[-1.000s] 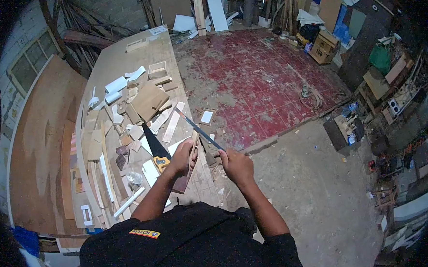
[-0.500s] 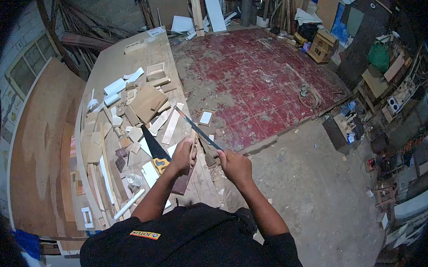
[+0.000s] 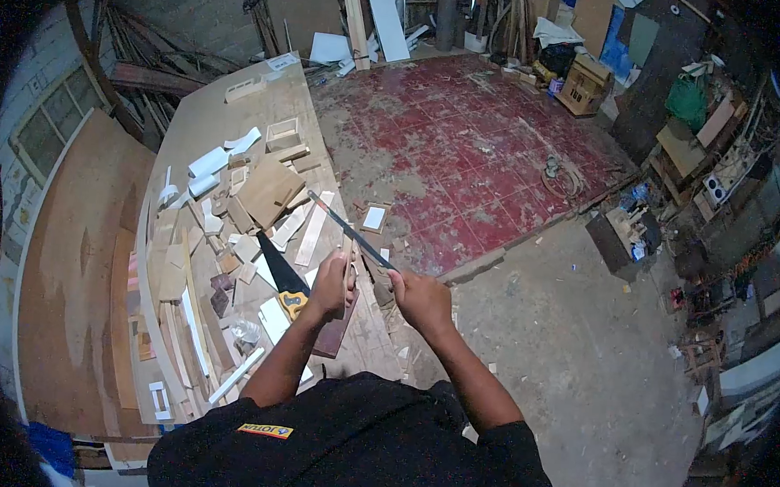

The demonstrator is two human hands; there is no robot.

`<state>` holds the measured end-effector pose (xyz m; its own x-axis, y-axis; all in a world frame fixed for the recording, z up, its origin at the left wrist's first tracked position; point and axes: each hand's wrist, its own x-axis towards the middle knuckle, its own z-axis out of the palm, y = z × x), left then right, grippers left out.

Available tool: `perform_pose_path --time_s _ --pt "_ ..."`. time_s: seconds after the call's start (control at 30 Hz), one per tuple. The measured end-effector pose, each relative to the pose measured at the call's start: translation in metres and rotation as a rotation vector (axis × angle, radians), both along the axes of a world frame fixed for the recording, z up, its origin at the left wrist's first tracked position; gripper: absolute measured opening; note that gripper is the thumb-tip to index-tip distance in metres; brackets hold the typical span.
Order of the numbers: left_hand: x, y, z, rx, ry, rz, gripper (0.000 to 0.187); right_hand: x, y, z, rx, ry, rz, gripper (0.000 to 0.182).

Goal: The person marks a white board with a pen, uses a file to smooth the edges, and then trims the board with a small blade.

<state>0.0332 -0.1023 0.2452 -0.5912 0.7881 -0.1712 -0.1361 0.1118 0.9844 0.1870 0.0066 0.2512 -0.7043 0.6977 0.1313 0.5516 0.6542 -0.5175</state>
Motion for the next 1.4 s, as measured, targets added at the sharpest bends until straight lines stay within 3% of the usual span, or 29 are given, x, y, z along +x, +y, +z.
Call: perform_pose_path --time_s 0.1,0.2,0.33,0.4,0.53,0.6,0.67,0.7,0.8,0.87,1.17,1.23,1.4 --pt "0.008 0.006 -0.024 0.009 0.075 -0.046 0.031 -0.013 0.002 -0.002 0.017 0.05 -0.004 0.047" --pt "0.026 0.006 -0.001 -0.048 0.166 -0.079 0.029 -0.022 0.006 0.01 0.053 0.099 -0.01 0.046" --pt "0.013 0.006 -0.009 -0.014 0.012 -0.111 0.029 -0.017 0.007 0.011 0.136 0.043 -0.019 0.046" --pt "-0.004 0.004 -0.011 0.031 -0.145 0.019 0.029 -0.009 0.002 0.004 0.158 0.043 -0.008 0.046" --pt "-0.008 0.002 -0.008 0.1 -0.183 0.002 0.03 -0.009 0.001 0.009 0.102 -0.053 -0.011 0.048" --pt "0.006 0.002 -0.009 0.042 -0.117 0.001 0.031 -0.02 0.007 0.006 0.082 -0.015 -0.041 0.047" --pt "0.035 0.003 -0.009 -0.012 0.255 -0.111 0.031 -0.028 0.021 0.003 0.068 0.027 -0.073 0.047" --pt "0.048 -0.001 0.02 -0.021 0.193 -0.121 0.033 -0.03 0.028 0.004 0.107 0.034 -0.102 0.049" --pt "0.01 0.012 -0.017 0.019 -0.013 0.004 0.034 -0.02 0.037 0.005 0.134 0.051 -0.145 0.049" --pt "-0.014 0.007 -0.005 0.086 -0.127 -0.013 0.034 -0.011 0.035 0.004 0.12 0.093 -0.136 0.048" --pt "-0.012 0.012 0.0 0.062 -0.176 0.029 0.033 -0.007 -0.006 0.031 0.057 -0.063 -0.02 0.049" --pt "-0.004 0.013 -0.007 -0.019 -0.014 0.008 0.034 -0.013 -0.005 0.029 0.055 -0.084 -0.036 0.049" --pt "0.002 0.016 -0.013 0.018 0.021 -0.046 0.033 -0.023 0.001 0.029 0.063 -0.006 -0.048 0.048"
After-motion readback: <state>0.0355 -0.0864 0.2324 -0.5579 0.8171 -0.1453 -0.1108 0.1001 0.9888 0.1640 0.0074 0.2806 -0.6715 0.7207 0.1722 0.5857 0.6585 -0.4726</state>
